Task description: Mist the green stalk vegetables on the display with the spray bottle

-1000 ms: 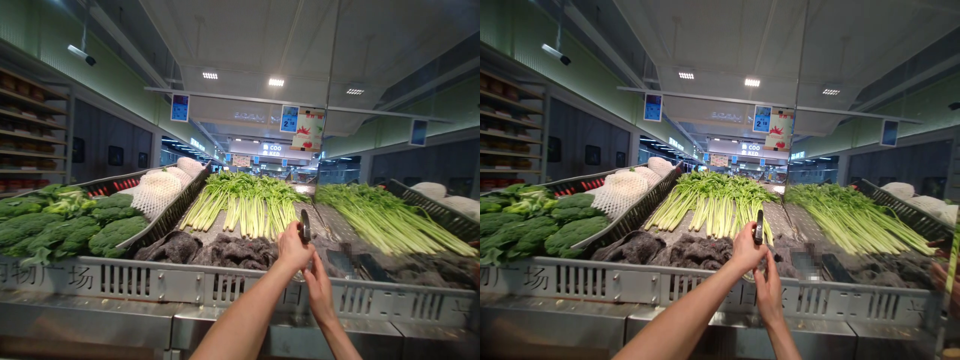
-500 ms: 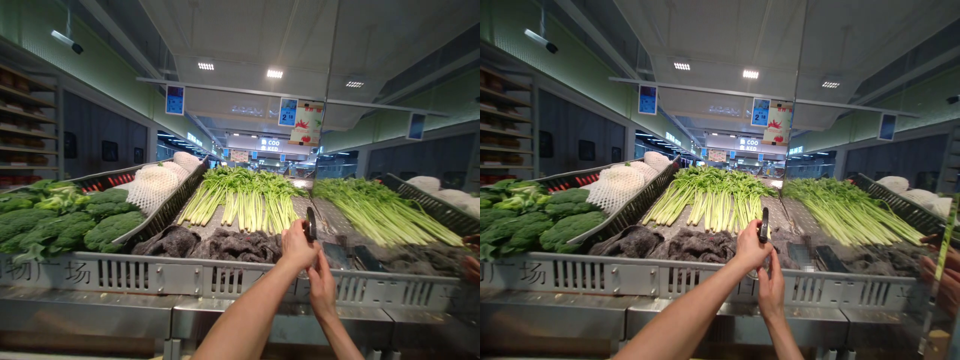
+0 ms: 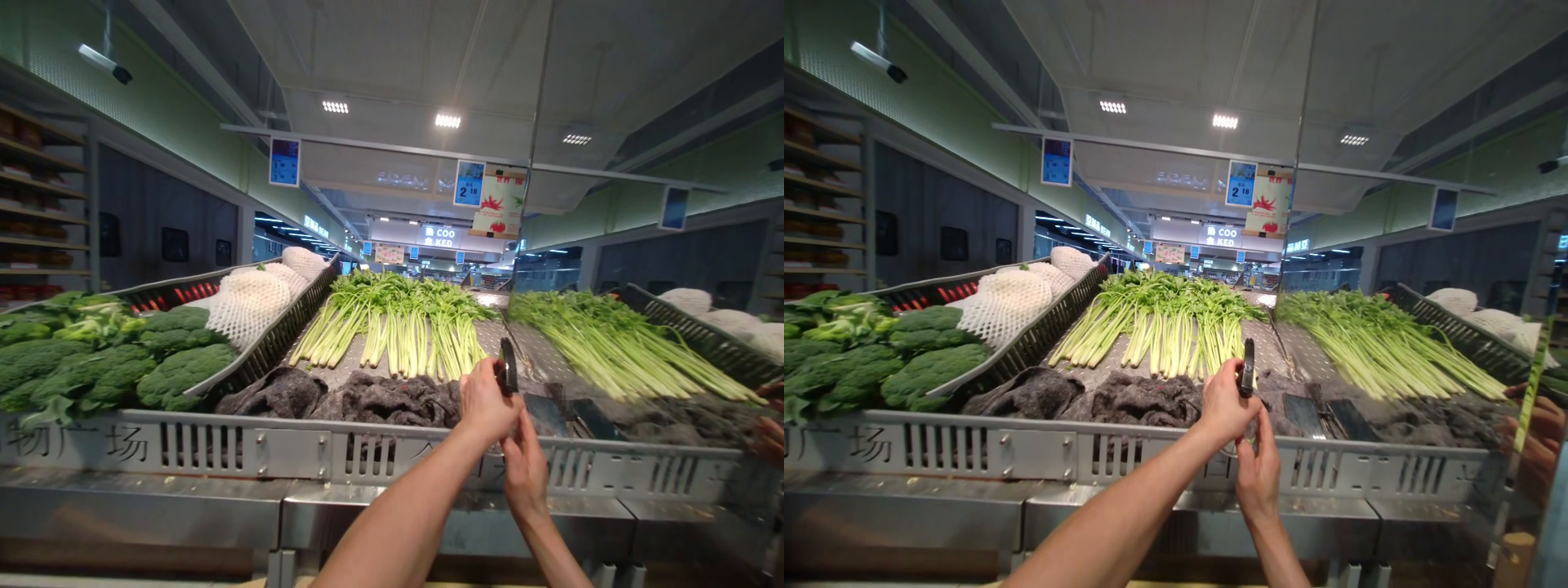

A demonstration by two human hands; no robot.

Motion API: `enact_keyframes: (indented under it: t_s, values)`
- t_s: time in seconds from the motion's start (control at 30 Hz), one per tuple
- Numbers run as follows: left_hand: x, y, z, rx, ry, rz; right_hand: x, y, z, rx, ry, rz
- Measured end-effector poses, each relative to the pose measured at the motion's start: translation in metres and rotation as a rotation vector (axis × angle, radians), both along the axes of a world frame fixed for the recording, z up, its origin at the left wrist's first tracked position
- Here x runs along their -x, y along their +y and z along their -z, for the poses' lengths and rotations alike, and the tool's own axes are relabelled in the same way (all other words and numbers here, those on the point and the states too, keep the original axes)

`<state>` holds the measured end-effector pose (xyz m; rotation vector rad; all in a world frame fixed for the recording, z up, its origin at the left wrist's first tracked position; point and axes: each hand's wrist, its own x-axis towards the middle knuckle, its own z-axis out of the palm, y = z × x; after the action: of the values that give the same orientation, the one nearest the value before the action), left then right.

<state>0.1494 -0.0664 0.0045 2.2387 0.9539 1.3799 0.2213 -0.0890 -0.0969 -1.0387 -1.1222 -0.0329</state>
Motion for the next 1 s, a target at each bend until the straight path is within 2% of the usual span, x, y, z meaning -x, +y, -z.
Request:
enact_keyframes:
  t_s: [0.13, 0.47, 0.87, 1.0]
  values:
    - [0.004, 0.001, -0.005, 0.040, -0.003, -0.019, 0.004, 0.002, -0.007, -0.002, -0.018, 0.002]
    - [0.017, 0.005, -0.014, 0.012, -0.045, -0.035, 0.014, 0.013, -0.015, -0.069, -0.015, -0.032]
    - [0.035, 0.011, -0.028, 0.037, -0.034, -0.102, 0.033, 0.022, -0.029, -0.041, -0.063, -0.066]
    - [0.047, 0.020, -0.028, 0.025, -0.030, -0.138, 0.041, 0.027, -0.033, 0.000, -0.083, -0.091]
